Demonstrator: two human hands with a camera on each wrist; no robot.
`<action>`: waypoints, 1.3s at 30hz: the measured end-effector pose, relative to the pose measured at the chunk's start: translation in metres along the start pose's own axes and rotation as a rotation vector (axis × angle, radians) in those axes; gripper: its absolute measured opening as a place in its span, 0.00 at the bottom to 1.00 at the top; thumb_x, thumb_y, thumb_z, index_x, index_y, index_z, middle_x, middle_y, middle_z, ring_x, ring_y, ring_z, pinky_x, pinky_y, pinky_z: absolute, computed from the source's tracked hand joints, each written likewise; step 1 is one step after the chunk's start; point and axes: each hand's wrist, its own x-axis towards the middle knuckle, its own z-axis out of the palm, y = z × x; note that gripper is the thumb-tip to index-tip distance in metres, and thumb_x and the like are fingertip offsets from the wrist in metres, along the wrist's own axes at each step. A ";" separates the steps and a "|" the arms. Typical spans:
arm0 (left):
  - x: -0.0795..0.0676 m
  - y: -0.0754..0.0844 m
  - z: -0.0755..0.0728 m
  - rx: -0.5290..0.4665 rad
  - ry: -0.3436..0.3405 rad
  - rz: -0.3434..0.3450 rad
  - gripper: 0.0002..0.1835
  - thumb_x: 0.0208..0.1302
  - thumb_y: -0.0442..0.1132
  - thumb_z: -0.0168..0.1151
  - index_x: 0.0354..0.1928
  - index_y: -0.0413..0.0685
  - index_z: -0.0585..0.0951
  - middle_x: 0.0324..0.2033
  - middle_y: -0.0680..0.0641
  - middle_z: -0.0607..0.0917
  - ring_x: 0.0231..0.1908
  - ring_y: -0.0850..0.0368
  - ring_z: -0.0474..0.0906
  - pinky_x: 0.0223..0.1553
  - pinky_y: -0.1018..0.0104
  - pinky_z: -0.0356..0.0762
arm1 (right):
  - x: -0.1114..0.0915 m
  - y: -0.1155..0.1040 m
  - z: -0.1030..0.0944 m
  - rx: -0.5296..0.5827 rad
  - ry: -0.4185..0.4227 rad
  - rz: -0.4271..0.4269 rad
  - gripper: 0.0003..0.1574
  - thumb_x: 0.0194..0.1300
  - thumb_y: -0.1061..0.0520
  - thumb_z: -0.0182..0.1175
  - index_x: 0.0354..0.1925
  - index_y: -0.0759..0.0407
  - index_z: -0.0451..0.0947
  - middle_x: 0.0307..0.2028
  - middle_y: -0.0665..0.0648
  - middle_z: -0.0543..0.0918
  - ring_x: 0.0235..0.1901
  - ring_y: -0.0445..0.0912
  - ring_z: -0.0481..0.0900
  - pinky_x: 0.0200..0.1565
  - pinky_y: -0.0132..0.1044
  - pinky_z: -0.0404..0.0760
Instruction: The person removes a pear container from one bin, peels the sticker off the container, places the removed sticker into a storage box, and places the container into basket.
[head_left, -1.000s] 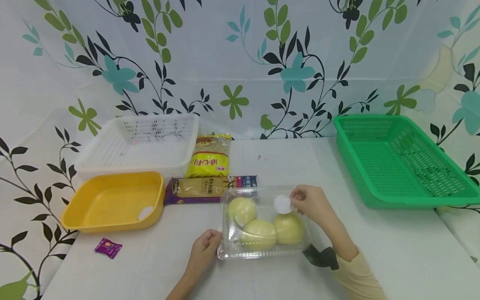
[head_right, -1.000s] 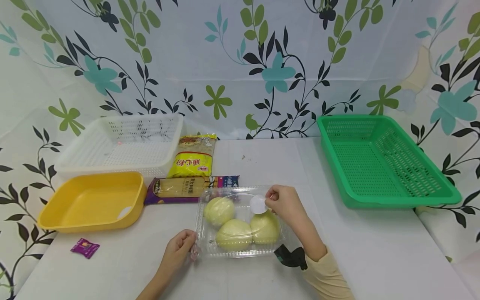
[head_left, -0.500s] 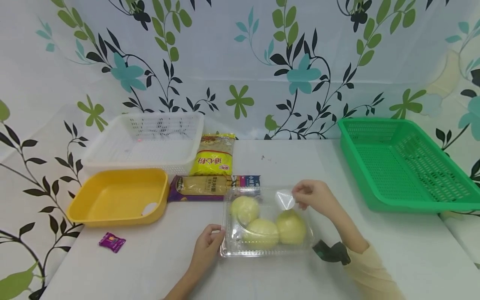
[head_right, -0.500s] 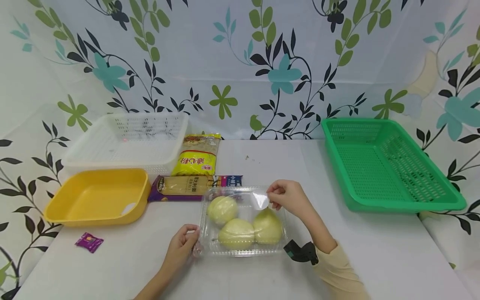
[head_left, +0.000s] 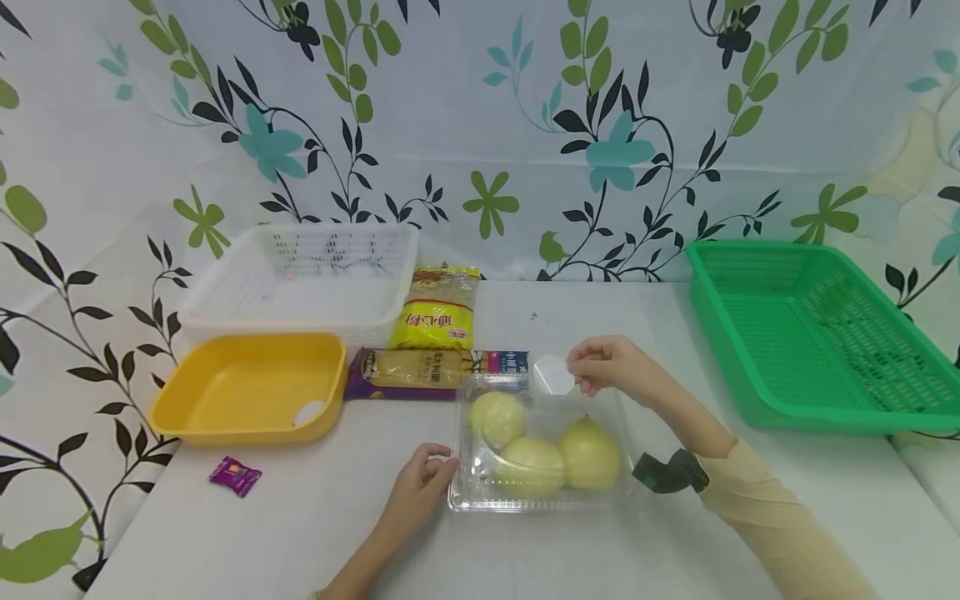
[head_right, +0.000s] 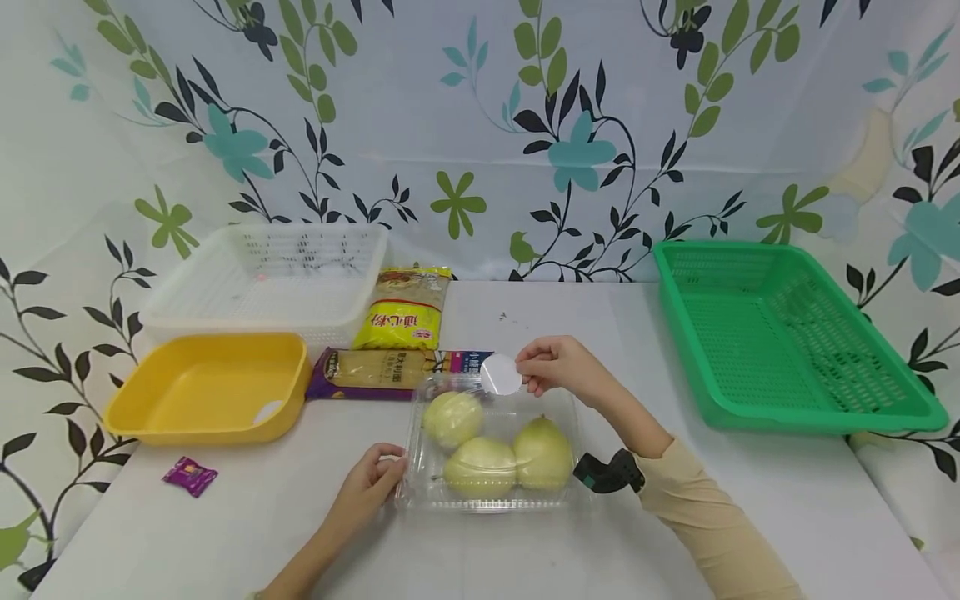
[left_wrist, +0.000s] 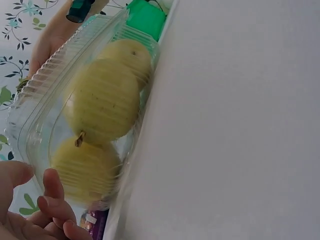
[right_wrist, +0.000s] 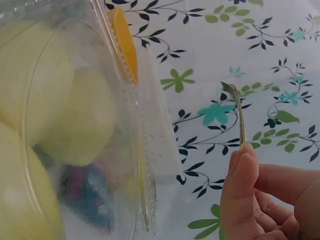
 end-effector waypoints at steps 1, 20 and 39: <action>0.000 -0.001 -0.002 0.012 0.005 0.002 0.16 0.66 0.39 0.51 0.47 0.32 0.68 0.18 0.50 0.75 0.20 0.60 0.68 0.22 0.72 0.65 | 0.003 -0.002 0.000 0.011 -0.008 0.001 0.13 0.62 0.62 0.54 0.40 0.74 0.71 0.24 0.60 0.75 0.24 0.47 0.73 0.33 0.37 0.77; 0.009 -0.001 -0.096 0.064 0.558 0.153 0.09 0.66 0.33 0.49 0.45 0.35 0.68 0.18 0.45 0.77 0.17 0.58 0.69 0.17 0.74 0.64 | 0.055 -0.042 0.033 0.193 -0.094 -0.054 0.09 0.64 0.64 0.52 0.39 0.72 0.70 0.25 0.58 0.74 0.23 0.44 0.72 0.31 0.33 0.76; 0.003 -0.039 -0.157 0.072 1.029 0.085 0.10 0.63 0.40 0.53 0.42 0.46 0.67 0.14 0.43 0.76 0.07 0.62 0.71 0.08 0.73 0.63 | 0.099 -0.067 0.064 0.259 -0.176 -0.122 0.06 0.65 0.65 0.49 0.38 0.71 0.69 0.26 0.59 0.73 0.23 0.44 0.71 0.28 0.31 0.75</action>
